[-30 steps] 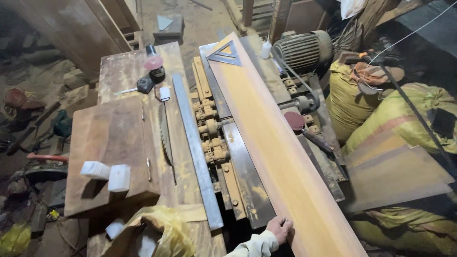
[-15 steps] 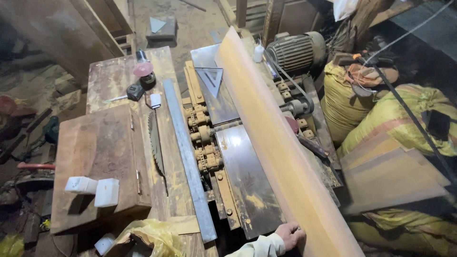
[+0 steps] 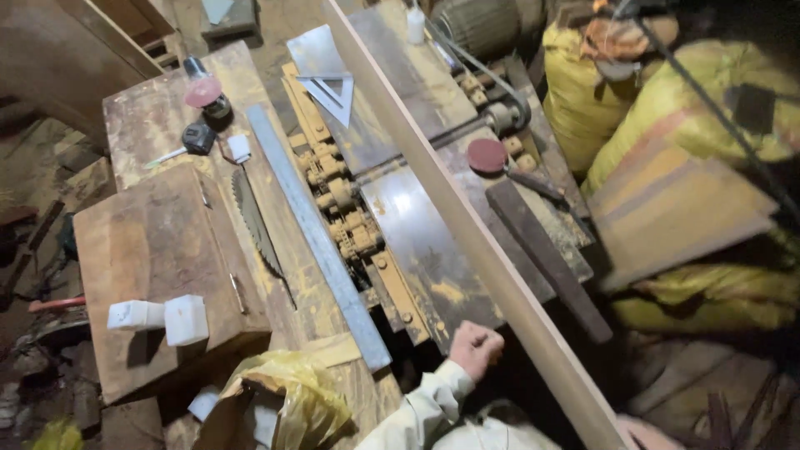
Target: The person unpacks woodworking router bits from a plastic bag and small containers, then slides a piece of lumber across a jointer machine and holds a metal square against the wood.
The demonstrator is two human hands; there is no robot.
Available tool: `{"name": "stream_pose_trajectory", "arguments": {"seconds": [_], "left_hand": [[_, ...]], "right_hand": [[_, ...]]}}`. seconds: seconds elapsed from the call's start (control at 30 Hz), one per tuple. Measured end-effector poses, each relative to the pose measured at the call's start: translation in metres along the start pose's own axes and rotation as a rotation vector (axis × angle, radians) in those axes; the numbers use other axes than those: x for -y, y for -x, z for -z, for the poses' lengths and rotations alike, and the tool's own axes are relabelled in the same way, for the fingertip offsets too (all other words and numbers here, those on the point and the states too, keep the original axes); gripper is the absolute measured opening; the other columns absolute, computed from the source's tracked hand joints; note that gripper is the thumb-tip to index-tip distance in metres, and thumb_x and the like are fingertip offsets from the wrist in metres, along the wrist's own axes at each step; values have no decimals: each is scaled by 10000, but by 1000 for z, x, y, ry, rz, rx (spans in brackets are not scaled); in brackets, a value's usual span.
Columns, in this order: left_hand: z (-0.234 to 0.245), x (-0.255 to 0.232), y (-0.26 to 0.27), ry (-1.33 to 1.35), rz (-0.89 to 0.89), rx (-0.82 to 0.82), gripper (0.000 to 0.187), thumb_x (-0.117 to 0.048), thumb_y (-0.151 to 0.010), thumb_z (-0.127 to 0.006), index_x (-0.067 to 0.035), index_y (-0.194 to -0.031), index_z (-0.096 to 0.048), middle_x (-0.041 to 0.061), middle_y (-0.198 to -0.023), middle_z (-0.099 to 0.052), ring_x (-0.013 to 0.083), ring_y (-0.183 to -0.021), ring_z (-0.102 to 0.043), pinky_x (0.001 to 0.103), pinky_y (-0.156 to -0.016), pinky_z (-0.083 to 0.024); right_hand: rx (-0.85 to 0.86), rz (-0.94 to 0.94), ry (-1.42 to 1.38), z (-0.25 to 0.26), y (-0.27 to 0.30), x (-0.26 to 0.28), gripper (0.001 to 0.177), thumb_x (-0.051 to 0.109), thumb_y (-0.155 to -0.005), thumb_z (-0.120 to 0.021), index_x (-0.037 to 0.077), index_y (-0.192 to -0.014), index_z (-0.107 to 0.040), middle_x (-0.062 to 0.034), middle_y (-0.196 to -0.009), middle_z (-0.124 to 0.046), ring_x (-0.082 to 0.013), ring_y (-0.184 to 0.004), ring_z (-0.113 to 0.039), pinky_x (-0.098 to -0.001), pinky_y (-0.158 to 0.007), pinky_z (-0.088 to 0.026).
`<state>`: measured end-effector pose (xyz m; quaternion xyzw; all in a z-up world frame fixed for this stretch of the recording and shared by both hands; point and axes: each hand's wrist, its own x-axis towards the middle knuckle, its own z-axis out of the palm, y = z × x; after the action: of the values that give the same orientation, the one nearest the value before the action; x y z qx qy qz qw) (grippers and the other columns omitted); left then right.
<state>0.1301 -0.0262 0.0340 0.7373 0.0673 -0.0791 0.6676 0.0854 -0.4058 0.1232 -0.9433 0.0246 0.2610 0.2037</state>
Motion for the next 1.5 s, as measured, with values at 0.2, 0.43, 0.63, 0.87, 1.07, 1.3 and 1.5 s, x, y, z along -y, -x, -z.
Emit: {"name": "stream_pose_trajectory", "arguments": {"seconds": [0.2, 0.43, 0.63, 0.87, 1.07, 1.3, 1.5], "left_hand": [[27, -31, 23, 463, 162, -148, 175, -136, -942, -702, -27, -805, -707, 98, -756, -697, 175, -603, -621, 299, -535, -553], [18, -86, 18, 862, 91, -283, 154, -56, -971, -664, 46, -1084, -643, 221, -800, -670, 287, -685, -718, 488, -719, -668], [16, -86, 11, 930, 169, -292, 165, -29, -991, -629, 38, -1139, -601, 269, -869, -734, 354, -750, -780, 514, -738, -676], [22, -87, 10, 893, 195, -287, 159, -30, -987, -635, 26, -1125, -579, 308, -921, -747, 391, -801, -783, 546, -750, -665], [30, -81, 16, 989, 254, -251, 133, -79, -1010, -604, -28, -1133, -588, 286, -883, -740, 388, -771, -780, 522, -739, -671], [36, -86, 7, 868, 235, -256, 129, -110, -1027, -581, -33, -1131, -575, 269, -843, -737, 360, -739, -784, 487, -736, -677], [29, -107, 4, 749, 152, -326, 185, -109, -1010, -613, 22, -1137, -581, 274, -831, -750, 338, -806, -791, 475, -802, -656]], "right_hand": [[-81, 386, -57, -14, -30, 49, 506, 273, -783, -694, 204, -1284, -704, 28, -1330, -744, -163, -1227, -708, -325, -1079, -517], [10, 513, -89, 6, -63, 144, 570, 284, -774, -629, 257, -1343, -610, 2, -1079, -722, -259, -927, -748, -410, -795, -608], [-23, 528, -158, -12, -72, 156, 630, 300, -731, -653, 326, -1358, -610, 51, -883, -680, -222, -755, -741, -382, -660, -615], [-37, 552, -226, -18, -62, 165, 647, 278, -707, -642, 270, -1353, -614, 2, -784, -592, -253, -661, -703, -388, -606, -603], [-57, 558, -269, -12, -58, 173, 635, 259, -693, -650, 251, -1327, -620, 7, -782, -579, -234, -664, -698, -369, -605, -600], [-56, 556, -286, -14, -58, 174, 666, 262, -674, -705, 221, -1333, -622, -11, -836, -616, -237, -709, -710, -367, -613, -600], [-17, 546, -330, -10, -60, 175, 697, 257, -678, -707, 215, -1366, -606, -23, -907, -661, -247, -742, -724, -383, -628, -608]]}}
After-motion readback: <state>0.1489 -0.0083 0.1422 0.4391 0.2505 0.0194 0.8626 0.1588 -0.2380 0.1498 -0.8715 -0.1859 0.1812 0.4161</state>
